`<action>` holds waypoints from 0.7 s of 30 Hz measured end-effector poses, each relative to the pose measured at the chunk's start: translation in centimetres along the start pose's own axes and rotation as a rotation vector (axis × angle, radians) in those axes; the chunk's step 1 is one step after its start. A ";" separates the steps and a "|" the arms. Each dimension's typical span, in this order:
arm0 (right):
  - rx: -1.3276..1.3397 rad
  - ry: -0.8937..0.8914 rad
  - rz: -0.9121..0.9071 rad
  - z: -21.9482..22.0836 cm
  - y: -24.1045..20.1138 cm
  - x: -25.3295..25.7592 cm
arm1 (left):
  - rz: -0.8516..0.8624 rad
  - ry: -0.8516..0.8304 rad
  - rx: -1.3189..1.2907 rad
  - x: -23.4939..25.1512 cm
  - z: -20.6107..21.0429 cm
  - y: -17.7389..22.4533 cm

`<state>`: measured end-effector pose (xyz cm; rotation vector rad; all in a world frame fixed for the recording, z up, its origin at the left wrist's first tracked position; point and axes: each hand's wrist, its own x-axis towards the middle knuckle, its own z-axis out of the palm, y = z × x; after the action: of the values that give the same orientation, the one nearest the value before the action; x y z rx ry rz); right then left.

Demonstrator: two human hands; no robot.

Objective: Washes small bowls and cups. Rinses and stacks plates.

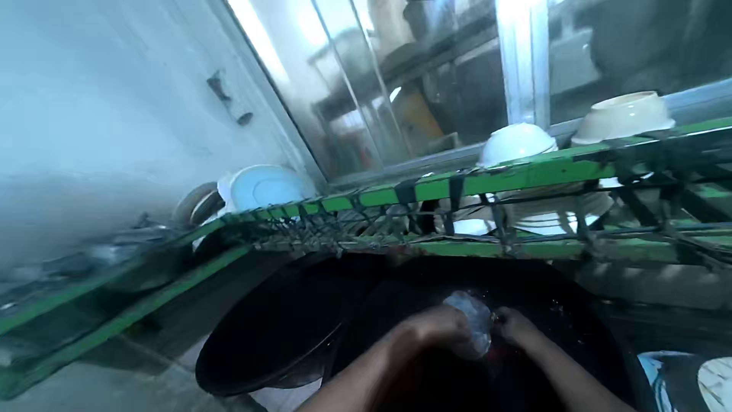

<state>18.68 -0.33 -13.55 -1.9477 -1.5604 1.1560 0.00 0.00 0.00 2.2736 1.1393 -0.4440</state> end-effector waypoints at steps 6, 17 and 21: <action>-0.322 -0.112 0.134 0.3 1.5 -0.6 | -0.291 0.013 -0.154 6.0 5.2 -6.8; -0.399 -0.134 0.154 1.6 1.4 -0.7 | -0.518 0.404 -0.622 13.2 8.6 -8.0; -0.331 -0.184 0.199 2.3 2.5 0.4 | -0.449 0.326 -0.610 11.7 8.6 -7.8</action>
<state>18.42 -1.11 -16.84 -2.3102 -1.7802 1.2503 0.12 5.89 -15.39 1.5863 1.6844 0.1216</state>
